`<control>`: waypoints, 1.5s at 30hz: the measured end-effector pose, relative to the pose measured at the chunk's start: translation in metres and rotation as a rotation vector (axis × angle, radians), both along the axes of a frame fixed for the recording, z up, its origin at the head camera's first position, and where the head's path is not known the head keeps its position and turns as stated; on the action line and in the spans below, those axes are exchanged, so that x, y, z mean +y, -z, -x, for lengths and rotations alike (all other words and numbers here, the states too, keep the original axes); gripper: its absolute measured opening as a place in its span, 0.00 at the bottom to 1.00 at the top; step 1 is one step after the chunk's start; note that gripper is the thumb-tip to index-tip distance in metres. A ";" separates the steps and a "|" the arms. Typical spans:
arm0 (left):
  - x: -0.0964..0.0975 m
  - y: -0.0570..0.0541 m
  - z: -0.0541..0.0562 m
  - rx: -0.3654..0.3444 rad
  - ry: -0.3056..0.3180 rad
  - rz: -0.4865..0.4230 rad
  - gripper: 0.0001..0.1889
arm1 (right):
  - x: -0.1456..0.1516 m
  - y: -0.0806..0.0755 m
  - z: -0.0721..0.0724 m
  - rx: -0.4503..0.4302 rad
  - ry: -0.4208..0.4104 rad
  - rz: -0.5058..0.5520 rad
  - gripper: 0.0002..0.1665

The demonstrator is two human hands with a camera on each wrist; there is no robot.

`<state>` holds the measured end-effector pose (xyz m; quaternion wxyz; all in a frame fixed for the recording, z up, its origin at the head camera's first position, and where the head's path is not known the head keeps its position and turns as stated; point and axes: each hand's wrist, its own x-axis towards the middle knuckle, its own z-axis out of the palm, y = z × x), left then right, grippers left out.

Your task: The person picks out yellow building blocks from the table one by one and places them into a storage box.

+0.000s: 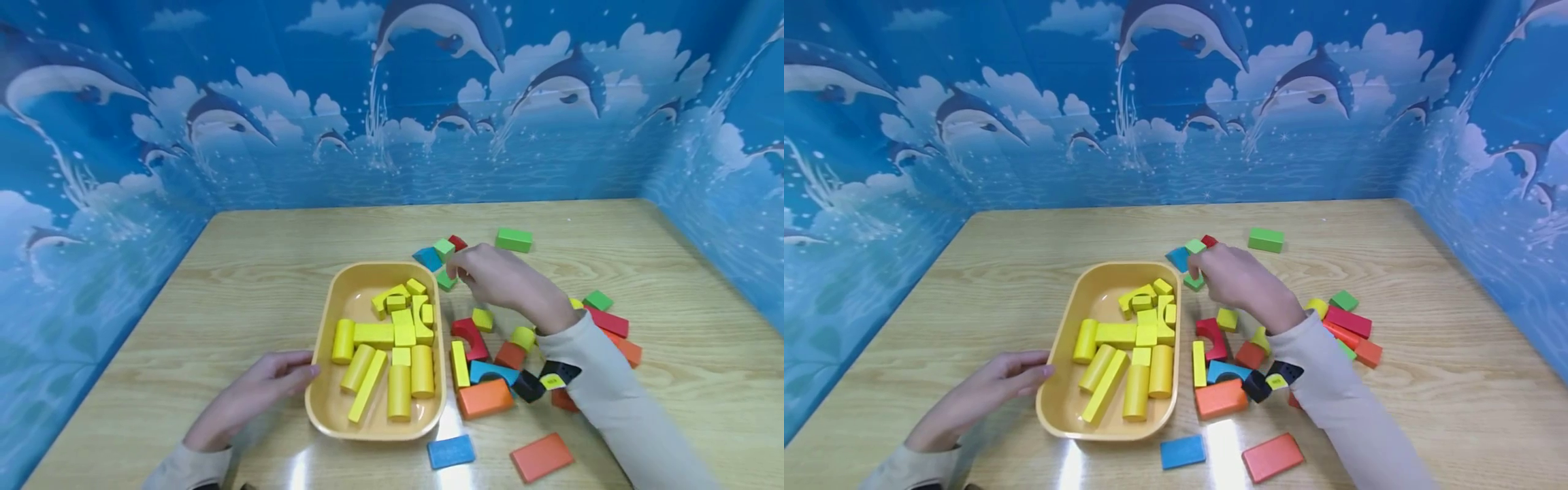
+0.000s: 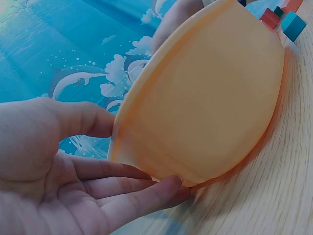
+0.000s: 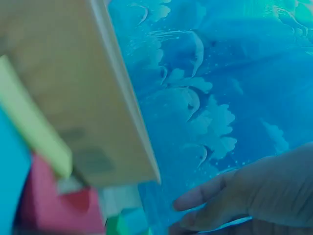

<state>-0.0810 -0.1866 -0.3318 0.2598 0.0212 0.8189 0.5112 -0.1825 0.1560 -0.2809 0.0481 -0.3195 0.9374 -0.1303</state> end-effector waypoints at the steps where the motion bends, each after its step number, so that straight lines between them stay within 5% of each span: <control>1: 0.000 0.000 0.000 -0.004 -0.005 0.002 0.31 | 0.004 0.000 -0.002 -0.034 0.008 -0.027 0.15; 10: -0.002 0.000 -0.003 0.007 -0.003 0.003 0.31 | 0.033 0.010 -0.023 -0.193 0.046 -0.168 0.19; 17: -0.006 0.001 -0.005 0.022 0.010 0.005 0.30 | 0.052 0.016 -0.043 -0.394 0.087 -0.287 0.35; 28: -0.004 0.000 -0.003 0.021 0.019 -0.013 0.31 | 0.056 0.029 -0.044 -0.273 0.083 -0.310 0.25; 34: -0.001 -0.001 -0.001 -0.008 -0.004 -0.004 0.31 | 0.050 0.018 -0.040 -0.209 0.117 -0.294 0.19; 39: 0.001 0.000 0.002 -0.044 -0.025 0.005 0.30 | 0.030 0.000 -0.038 -0.040 0.081 -0.135 0.23; 45: 0.000 0.000 0.002 -0.030 -0.014 0.006 0.31 | -0.021 -0.003 -0.035 -0.056 -0.020 0.036 0.28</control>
